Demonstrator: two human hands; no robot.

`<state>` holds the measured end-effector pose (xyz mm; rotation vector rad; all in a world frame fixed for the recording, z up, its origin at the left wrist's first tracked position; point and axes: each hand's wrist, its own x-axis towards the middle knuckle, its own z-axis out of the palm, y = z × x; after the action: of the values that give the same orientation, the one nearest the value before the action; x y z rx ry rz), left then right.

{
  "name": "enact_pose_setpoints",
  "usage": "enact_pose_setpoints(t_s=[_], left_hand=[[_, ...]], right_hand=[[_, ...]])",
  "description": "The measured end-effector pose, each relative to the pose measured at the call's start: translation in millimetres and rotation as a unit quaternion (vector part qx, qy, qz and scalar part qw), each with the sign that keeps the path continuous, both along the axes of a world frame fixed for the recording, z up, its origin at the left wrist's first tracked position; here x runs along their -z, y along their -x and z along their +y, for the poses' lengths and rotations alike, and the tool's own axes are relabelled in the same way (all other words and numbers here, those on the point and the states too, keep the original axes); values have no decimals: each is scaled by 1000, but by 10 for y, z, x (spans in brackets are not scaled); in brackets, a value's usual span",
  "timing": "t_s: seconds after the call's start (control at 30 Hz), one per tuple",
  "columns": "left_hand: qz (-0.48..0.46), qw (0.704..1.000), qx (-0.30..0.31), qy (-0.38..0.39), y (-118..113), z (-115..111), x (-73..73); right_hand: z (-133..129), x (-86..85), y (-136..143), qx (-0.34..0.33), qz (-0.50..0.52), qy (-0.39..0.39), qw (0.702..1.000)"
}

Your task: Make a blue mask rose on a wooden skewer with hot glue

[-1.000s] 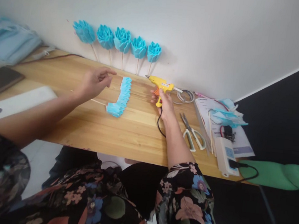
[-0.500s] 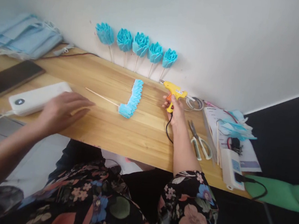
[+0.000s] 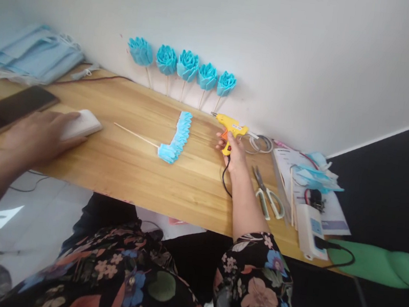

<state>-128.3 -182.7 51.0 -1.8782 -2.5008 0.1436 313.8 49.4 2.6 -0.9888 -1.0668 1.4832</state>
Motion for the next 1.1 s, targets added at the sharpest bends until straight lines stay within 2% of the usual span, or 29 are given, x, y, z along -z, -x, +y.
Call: enact_pose_setpoints(t_s=[0.27, 0.5, 0.57, 0.67, 0.8, 0.97, 1.1], left_hand=[[-42, 999, -18, -6, -35, 535, -109], [-44, 999, -2, -21, 79, 856, -20], [-36, 998, 19, -42, 91, 888, 14], [-39, 989, 67, -123, 8, 923, 32], [-93, 953, 192, -215, -265, 1043, 15], [-163, 923, 285, -199, -605, 1341, 76], [-160, 923, 312, -159, -716, 1519, 214]], right_hand=[[32, 23, -20, -20, -5, -3, 1000], [44, 27, -20, -16, -10, 3, 1000], [26, 7, -3, -16, -12, 7, 1000], [1, -23, 24, -27, -8, 10, 1000], [-13, -40, 46, -30, -20, 7, 999], [-41, -54, 51, -33, -32, 3, 999], [-72, -46, 63, -38, -65, -21, 997]])
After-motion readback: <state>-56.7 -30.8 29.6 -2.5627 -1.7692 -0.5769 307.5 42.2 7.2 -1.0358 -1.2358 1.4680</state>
